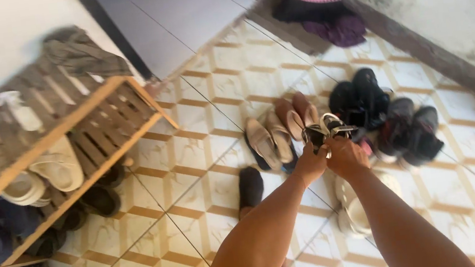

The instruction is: Organizing various pairs of shoes and sandals on a wooden shoe rack and a vertical shoe shelf.

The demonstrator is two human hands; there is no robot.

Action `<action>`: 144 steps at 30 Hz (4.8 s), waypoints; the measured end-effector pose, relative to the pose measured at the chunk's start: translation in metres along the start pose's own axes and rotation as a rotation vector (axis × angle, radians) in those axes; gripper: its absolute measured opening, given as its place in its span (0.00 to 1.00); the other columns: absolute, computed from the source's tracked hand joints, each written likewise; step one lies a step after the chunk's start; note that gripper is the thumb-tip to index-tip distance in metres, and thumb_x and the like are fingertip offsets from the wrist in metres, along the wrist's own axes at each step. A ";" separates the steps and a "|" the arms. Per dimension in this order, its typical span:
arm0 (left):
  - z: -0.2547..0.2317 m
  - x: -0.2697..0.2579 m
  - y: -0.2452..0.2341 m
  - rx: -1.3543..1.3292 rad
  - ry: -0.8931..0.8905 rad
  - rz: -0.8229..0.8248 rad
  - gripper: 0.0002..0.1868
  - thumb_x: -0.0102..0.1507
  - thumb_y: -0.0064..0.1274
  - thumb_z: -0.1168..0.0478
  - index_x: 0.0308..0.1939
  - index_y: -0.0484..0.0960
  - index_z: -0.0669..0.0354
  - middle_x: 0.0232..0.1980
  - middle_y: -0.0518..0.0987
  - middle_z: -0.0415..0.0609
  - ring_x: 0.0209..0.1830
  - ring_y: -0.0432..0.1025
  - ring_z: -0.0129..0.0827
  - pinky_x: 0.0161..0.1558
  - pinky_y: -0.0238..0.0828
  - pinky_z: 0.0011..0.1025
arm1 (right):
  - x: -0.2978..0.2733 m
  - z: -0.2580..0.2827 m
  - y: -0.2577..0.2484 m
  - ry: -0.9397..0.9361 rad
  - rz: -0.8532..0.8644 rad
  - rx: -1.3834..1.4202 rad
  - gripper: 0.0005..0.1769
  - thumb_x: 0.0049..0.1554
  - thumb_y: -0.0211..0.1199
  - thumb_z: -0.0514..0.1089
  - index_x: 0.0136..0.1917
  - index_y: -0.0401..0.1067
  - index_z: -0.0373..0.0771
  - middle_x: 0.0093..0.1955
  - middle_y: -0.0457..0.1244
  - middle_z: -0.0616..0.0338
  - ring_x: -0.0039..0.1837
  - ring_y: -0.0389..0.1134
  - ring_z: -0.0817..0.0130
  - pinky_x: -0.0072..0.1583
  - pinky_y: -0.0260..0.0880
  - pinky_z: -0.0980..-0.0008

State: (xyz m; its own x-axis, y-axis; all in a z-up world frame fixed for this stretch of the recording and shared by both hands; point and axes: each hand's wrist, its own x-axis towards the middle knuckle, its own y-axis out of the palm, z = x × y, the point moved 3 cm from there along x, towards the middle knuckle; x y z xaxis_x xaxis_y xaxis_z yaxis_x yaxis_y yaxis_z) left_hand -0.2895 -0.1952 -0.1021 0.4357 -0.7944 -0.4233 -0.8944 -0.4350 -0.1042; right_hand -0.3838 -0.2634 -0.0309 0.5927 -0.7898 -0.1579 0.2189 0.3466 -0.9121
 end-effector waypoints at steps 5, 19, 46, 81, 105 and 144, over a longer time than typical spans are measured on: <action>0.063 -0.015 0.065 0.133 0.102 0.072 0.31 0.69 0.46 0.45 0.68 0.65 0.64 0.58 0.79 0.69 0.60 0.74 0.58 0.60 0.69 0.43 | -0.051 -0.054 0.020 0.068 -0.045 -0.036 0.14 0.53 0.65 0.47 0.54 0.76 0.50 0.57 0.68 0.59 0.61 0.69 0.51 0.58 0.72 0.51; 0.108 -0.059 0.056 0.296 -0.158 0.240 0.37 0.68 0.39 0.38 0.72 0.63 0.59 0.64 0.75 0.69 0.68 0.67 0.61 0.66 0.62 0.43 | -0.092 -0.071 0.087 0.055 -0.022 0.000 0.11 0.50 0.67 0.45 0.48 0.76 0.44 0.53 0.66 0.57 0.61 0.67 0.53 0.60 0.70 0.52; 0.081 0.014 -0.013 0.613 0.169 -0.026 0.25 0.68 0.46 0.42 0.47 0.84 0.62 0.50 0.82 0.65 0.56 0.75 0.57 0.57 0.69 0.46 | -0.012 -0.029 0.109 0.137 0.172 0.083 0.21 0.57 0.62 0.50 0.63 0.71 0.46 0.75 0.53 0.46 0.69 0.63 0.41 0.66 0.66 0.46; 0.059 -0.257 -0.635 0.237 0.345 -1.206 0.17 0.61 0.57 0.59 0.51 0.77 0.65 0.52 0.79 0.62 0.55 0.71 0.57 0.56 0.67 0.46 | -0.055 0.594 0.099 -0.781 0.177 0.076 0.27 0.58 0.63 0.52 0.67 0.67 0.40 0.69 0.63 0.48 0.69 0.63 0.49 0.67 0.62 0.53; 0.031 -0.410 -0.809 0.948 -0.067 -1.224 0.16 0.65 0.54 0.52 0.46 0.82 0.63 0.53 0.75 0.54 0.58 0.69 0.49 0.57 0.70 0.42 | -0.159 0.871 0.201 -1.234 0.023 -0.010 0.11 0.62 0.53 0.45 0.51 0.72 0.38 0.56 0.65 0.49 0.62 0.65 0.46 0.63 0.66 0.51; 0.032 -0.370 -0.881 0.907 -0.615 -1.072 0.68 0.35 0.81 0.38 0.75 0.64 0.50 0.75 0.61 0.54 0.61 0.68 0.53 0.54 0.74 0.37 | -0.115 0.924 0.193 -1.022 0.048 -0.544 0.66 0.39 0.77 0.73 0.78 0.56 0.39 0.81 0.52 0.49 0.83 0.49 0.52 0.80 0.45 0.51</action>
State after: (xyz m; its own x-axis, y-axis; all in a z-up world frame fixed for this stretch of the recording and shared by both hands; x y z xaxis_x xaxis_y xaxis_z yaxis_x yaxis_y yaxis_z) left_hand 0.3339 0.4950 0.1177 0.9922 0.1068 -0.0639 -0.0541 -0.0922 -0.9943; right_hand 0.3070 0.3620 0.1607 0.9957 0.0819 -0.0435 -0.0356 -0.0946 -0.9949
